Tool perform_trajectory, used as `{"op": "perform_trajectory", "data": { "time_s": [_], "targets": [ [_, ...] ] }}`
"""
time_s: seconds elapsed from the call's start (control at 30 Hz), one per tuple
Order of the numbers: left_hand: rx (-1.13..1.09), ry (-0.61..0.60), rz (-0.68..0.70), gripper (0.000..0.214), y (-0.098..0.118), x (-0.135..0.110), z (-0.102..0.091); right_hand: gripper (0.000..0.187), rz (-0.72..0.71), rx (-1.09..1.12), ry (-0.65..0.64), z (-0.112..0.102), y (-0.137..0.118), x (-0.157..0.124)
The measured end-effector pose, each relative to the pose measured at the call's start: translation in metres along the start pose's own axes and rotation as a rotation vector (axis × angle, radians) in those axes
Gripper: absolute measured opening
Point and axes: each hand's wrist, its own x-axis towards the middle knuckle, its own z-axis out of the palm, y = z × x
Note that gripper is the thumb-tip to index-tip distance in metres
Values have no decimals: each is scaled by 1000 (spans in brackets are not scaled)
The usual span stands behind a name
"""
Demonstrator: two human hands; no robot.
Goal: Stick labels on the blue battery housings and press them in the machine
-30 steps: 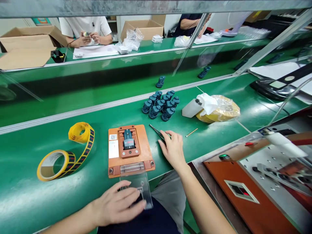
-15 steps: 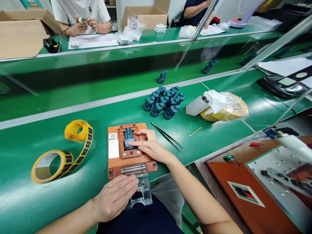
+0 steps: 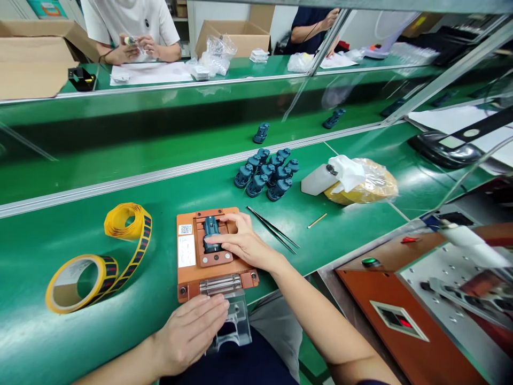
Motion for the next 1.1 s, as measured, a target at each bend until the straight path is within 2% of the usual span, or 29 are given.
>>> {"op": "perform_trajectory", "data": {
  "time_s": [0.07, 0.17, 0.27, 0.33, 0.4, 0.43, 0.5, 0.57, 0.63, 0.67, 0.73, 0.8, 0.87, 0.93, 1.1],
  "targets": [
    [0, 18, -1, 46, 2, 0, -1, 34, 23, -4, 21, -1, -1, 6],
    [-9, 51, 5, 46, 5, 2, -10, 38, 116, -27, 127, -4, -10, 13],
    [8, 201, -57, 48, -1, 12, -24, 45, 202, -136, 136, -5, -26, 17],
    [29, 370, -203, 46, -16, 27, -34, 55, 213, -228, 73, -4, -36, 20],
    [-21, 526, -454, 36, -39, 50, -42, 53, 185, -270, 57, -3, -44, 23],
    [-134, 581, -604, 31, -51, 64, -46, 50, 167, -265, 82, -4, -48, 24],
    [-511, 588, -861, 35, -74, 91, -53, 48, 129, -220, 170, -9, -56, 22],
    [-874, 490, -962, 47, -87, 115, -59, 48, 88, -143, 269, -19, -66, 15],
    [-1034, 413, -935, 52, -90, 133, -65, 51, 51, -37, 357, -30, -78, 6],
    [-1063, 421, -909, 52, -88, 140, -67, 53, 57, 25, 397, -35, -83, 2],
    [-1147, 505, -872, 48, -80, 150, -70, 50, 131, 193, 434, -41, -90, -5],
    [-1213, 591, -838, 43, -71, 156, -71, 43, 240, 410, 402, -43, -94, -8],
    [-1227, 627, -809, 40, -63, 160, -72, 39, 315, 618, 351, -40, -95, -7],
    [-1230, 635, -771, 38, -58, 161, -72, 40, 331, 757, 362, -35, -97, -4],
    [-1290, 635, -679, 39, -56, 161, -72, 40, 234, 979, 548, -21, -107, 5]
  ]
}}
